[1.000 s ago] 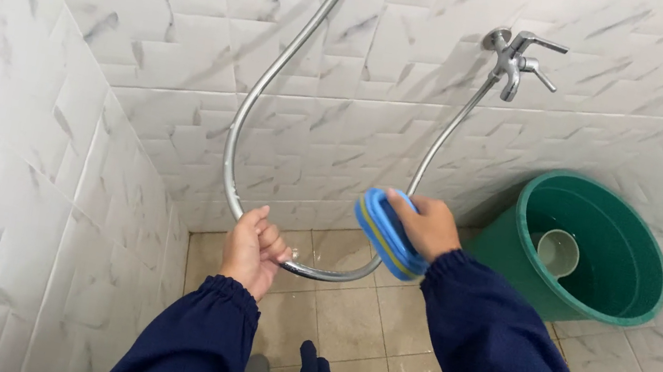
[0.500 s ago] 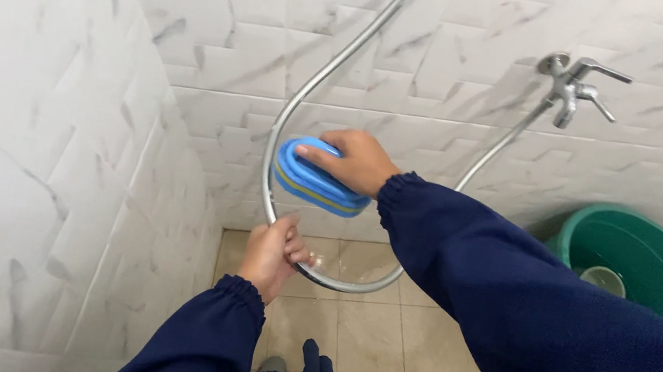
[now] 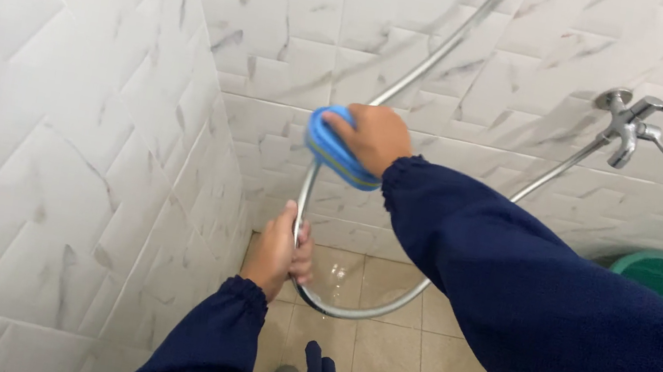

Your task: Cleaning a shower head and its hose with a sponge and soapy water.

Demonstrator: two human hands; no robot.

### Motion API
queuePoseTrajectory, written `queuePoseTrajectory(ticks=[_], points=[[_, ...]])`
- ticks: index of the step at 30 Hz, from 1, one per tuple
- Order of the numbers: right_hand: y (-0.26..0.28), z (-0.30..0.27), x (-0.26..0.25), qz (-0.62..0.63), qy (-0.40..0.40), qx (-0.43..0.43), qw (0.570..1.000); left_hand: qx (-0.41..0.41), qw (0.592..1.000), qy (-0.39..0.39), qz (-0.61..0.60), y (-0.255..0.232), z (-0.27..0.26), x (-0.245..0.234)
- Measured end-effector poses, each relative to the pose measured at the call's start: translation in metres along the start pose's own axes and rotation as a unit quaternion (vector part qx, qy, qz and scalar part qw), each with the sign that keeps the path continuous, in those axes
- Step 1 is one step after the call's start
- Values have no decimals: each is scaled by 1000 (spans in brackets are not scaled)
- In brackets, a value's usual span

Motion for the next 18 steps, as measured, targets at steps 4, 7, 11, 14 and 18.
queuePoseTrajectory(ticks=[4,7,11,14,18], points=[[10,-8,-4,40,33,41,998,-34,999,-4,-27,-6,4,-5],[43,-28,-17,111,91,-21,989,-47,998,-15,-47,-8,13,-14],[26,-13,-13,60,124,-22,990,-53,998,-16,6,-15,6,-15],[-5,9,-5,-9,64,-12,998,-58,998,25,15,-20,-1,-6],[-1,2,-14,0,48,49,998,-77,996,41,9,-26,-3,1]])
Point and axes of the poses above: each hand's wrist, its own z-axis towards the middle knuckle, its own x-axis out of the palm, y = z × x, the point moved 2 cm from there along z, towards the middle knuckle, and after that the axes turned 6 degrees about x, right-handed, at the moved point
